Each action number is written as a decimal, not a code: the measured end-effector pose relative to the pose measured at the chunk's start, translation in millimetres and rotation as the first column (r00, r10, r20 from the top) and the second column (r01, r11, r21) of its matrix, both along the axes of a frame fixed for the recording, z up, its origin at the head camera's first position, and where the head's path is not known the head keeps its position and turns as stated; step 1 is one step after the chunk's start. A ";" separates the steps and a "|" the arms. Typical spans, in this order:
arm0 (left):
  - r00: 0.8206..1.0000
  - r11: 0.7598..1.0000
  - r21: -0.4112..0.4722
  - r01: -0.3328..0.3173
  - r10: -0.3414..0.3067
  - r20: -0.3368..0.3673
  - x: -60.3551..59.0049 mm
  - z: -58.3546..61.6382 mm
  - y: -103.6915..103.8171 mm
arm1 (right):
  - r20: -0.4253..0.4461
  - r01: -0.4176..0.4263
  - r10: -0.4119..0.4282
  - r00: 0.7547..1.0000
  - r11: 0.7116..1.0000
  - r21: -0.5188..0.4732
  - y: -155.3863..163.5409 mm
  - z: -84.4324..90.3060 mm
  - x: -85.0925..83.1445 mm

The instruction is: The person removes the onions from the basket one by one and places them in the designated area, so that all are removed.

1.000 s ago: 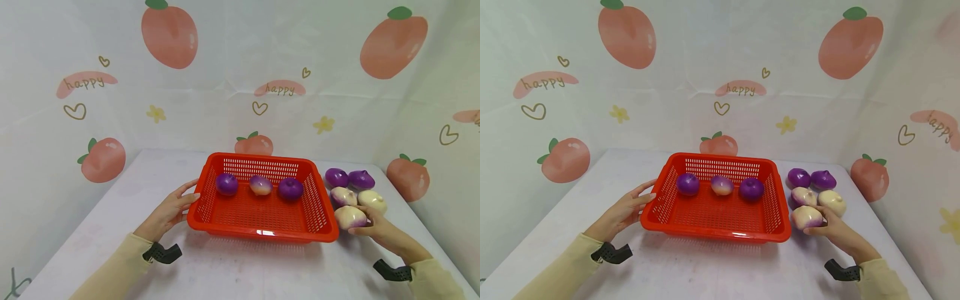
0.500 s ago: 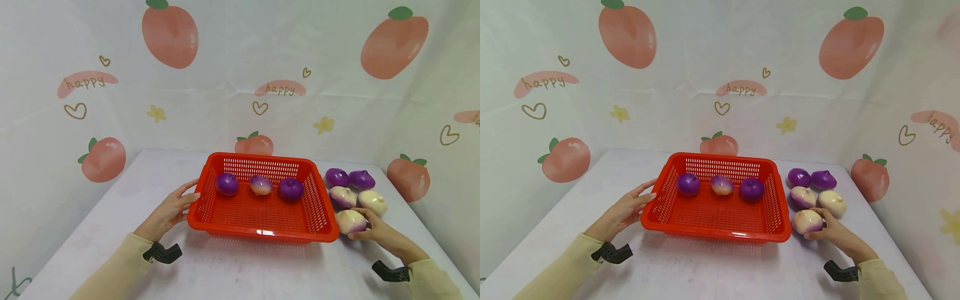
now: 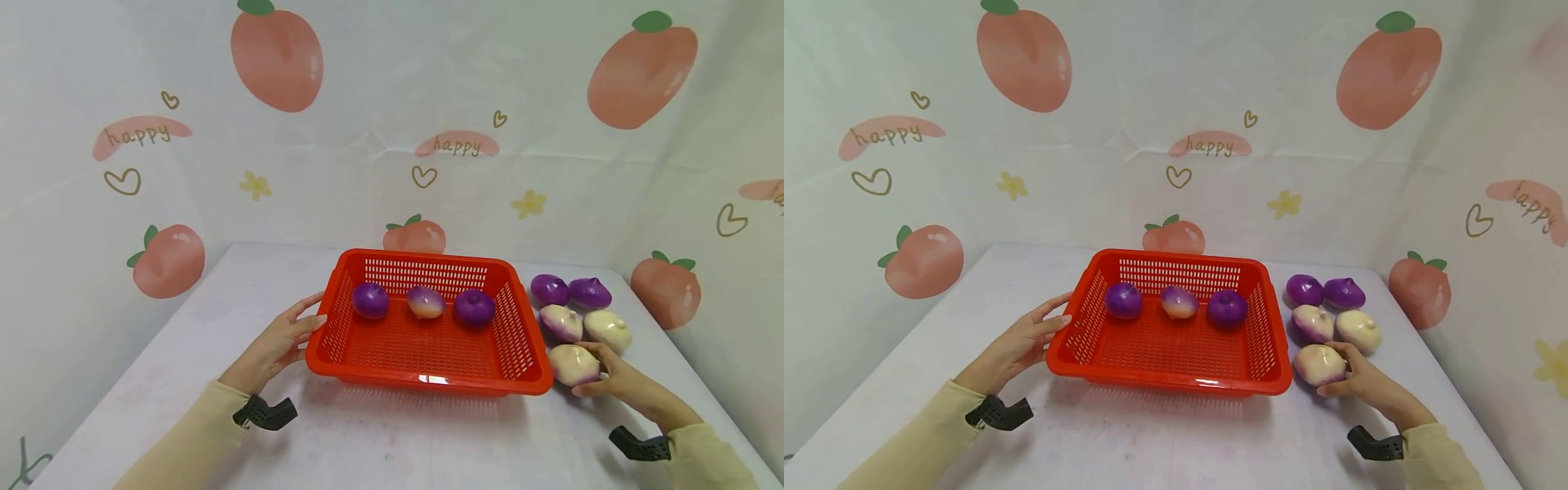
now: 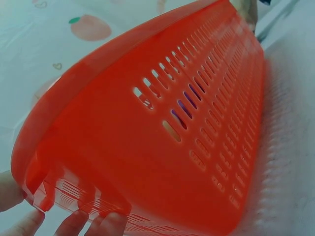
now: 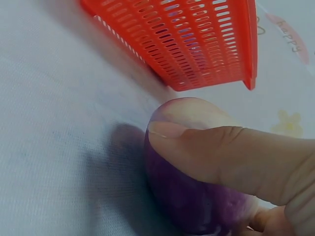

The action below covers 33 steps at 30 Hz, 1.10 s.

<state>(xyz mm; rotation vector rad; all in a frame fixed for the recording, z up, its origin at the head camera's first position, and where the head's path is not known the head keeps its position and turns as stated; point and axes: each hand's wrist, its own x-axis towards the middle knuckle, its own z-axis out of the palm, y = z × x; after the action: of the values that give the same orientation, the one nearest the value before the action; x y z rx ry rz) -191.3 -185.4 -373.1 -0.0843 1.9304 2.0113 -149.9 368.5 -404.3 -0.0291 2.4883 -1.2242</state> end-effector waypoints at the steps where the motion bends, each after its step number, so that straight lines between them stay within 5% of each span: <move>1: 1.000 1.000 -0.001 -0.001 0.001 0.000 0.0 0.1 0.0 | -0.001 -0.002 0.002 1.000 1.000 0.002 -0.1 0.1 -0.2; 33: 1.000 1.000 -0.010 0.003 -0.003 0.000 1.6 0.6 -0.3 | 0.028 -0.020 0.018 0.999 0.997 0.074 -2.7 3.4 -2.1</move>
<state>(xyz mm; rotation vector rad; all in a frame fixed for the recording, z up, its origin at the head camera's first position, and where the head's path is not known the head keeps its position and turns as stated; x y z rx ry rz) -189.7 -185.8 -372.6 -0.0845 1.9392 2.0002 -152.0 365.8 -400.9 -0.0172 2.5017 -1.1165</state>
